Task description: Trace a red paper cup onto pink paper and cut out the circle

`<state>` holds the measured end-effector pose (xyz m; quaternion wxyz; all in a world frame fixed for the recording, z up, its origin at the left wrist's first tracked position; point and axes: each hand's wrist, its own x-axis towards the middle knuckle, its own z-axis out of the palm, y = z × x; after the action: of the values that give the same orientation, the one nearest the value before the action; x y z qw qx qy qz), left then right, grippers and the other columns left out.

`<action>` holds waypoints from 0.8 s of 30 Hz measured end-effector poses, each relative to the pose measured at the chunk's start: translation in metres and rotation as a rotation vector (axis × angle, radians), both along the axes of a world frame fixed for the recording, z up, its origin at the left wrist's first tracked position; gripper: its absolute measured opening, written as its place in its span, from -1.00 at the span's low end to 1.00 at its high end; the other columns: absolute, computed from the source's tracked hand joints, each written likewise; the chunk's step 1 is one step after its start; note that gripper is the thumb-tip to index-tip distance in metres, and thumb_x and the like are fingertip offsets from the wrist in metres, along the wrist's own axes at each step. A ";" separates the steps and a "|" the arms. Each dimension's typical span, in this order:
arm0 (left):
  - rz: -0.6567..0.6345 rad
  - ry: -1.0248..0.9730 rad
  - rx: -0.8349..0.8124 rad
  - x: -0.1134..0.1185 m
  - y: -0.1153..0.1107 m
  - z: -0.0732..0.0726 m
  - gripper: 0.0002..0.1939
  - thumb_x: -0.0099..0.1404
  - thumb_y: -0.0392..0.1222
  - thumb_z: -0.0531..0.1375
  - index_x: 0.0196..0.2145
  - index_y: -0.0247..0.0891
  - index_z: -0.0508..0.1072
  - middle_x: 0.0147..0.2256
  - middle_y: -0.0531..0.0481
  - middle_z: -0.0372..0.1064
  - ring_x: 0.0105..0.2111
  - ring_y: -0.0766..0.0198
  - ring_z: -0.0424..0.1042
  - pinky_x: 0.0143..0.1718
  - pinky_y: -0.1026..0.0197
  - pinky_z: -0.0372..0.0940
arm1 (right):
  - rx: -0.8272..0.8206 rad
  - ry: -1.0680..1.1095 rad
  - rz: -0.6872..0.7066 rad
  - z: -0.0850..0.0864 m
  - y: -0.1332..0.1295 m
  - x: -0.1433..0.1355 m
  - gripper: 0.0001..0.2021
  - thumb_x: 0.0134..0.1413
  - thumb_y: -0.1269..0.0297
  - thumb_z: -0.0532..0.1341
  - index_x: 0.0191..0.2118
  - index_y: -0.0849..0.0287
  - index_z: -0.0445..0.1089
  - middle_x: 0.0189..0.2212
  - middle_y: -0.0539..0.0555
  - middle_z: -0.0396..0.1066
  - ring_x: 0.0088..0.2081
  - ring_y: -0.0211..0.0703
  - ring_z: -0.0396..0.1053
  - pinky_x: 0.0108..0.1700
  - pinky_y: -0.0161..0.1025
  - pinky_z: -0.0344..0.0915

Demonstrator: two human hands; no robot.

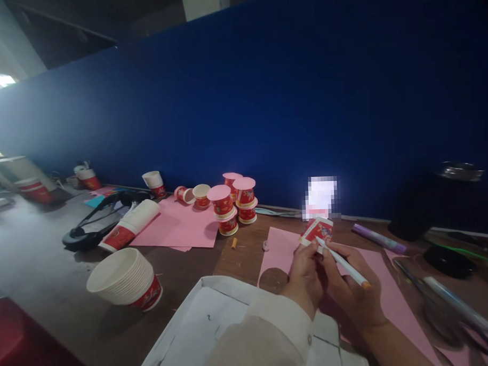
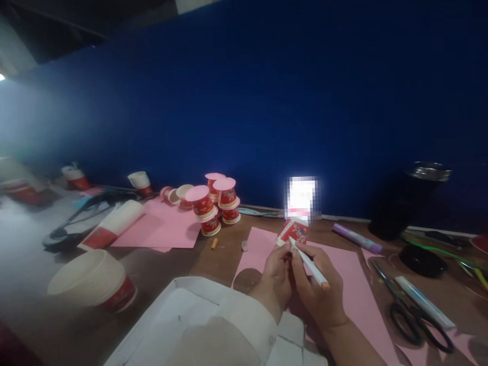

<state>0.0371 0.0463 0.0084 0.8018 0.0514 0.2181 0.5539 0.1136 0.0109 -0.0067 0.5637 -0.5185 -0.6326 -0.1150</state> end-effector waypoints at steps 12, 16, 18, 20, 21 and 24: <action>-0.050 0.010 -0.041 0.001 0.000 -0.003 -0.79 -0.01 -0.23 0.40 -0.37 -0.34 0.56 -0.37 -0.11 0.50 -0.34 0.21 0.47 -0.12 0.21 0.37 | 0.027 -0.041 -0.014 -0.002 0.004 0.003 -0.83 0.31 0.20 0.27 -0.06 0.12 0.50 -0.22 0.12 0.59 -0.21 -0.05 0.58 -0.16 -0.16 0.51; -0.010 0.041 -0.030 0.001 0.001 -0.002 -0.79 -0.01 -0.24 0.41 -0.39 -0.33 0.55 -0.38 -0.10 0.50 -0.34 0.24 0.47 -0.14 0.25 0.36 | 0.027 -0.034 -0.018 -0.001 0.003 0.002 -0.81 0.31 0.19 0.27 -0.06 0.14 0.49 -0.21 0.13 0.58 -0.21 -0.05 0.58 -0.14 -0.16 0.50; -0.010 0.045 -0.039 0.002 0.001 -0.002 -0.80 -0.02 -0.25 0.41 -0.39 -0.32 0.54 -0.40 -0.08 0.48 -0.36 0.26 0.47 -0.16 0.26 0.36 | 0.035 -0.032 -0.029 0.000 0.003 0.002 -0.81 0.31 0.18 0.27 -0.08 0.15 0.49 -0.22 0.14 0.58 -0.21 -0.06 0.58 -0.14 -0.17 0.50; -0.004 0.031 -0.038 0.003 0.002 -0.003 -0.82 -0.03 -0.28 0.40 -0.41 -0.33 0.54 -0.40 -0.09 0.48 -0.38 0.28 0.46 -0.19 0.27 0.35 | 0.046 -0.038 -0.044 0.002 0.003 0.001 -0.82 0.32 0.18 0.26 -0.10 0.16 0.49 -0.24 0.13 0.59 -0.22 -0.07 0.58 -0.15 -0.18 0.50; 0.004 0.022 -0.037 0.003 0.002 -0.003 -0.82 -0.04 -0.29 0.39 -0.42 -0.34 0.54 -0.41 -0.09 0.47 -0.39 0.29 0.46 -0.20 0.28 0.35 | 0.055 -0.046 -0.045 0.003 0.003 0.001 -0.82 0.32 0.18 0.25 -0.10 0.16 0.49 -0.24 0.13 0.59 -0.23 -0.07 0.58 -0.16 -0.18 0.50; 0.021 0.012 -0.043 0.005 0.003 -0.005 -0.83 -0.06 -0.32 0.37 -0.43 -0.35 0.53 -0.43 -0.08 0.45 -0.41 0.31 0.44 -0.24 0.30 0.33 | 0.068 -0.047 -0.045 0.004 0.004 0.001 -0.83 0.32 0.18 0.26 -0.11 0.16 0.49 -0.26 0.13 0.59 -0.24 -0.07 0.58 -0.15 -0.17 0.51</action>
<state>0.0420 0.0497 0.0034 0.7955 0.0351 0.2354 0.5572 0.1144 0.0147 -0.0029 0.5634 -0.5102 -0.6295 -0.1613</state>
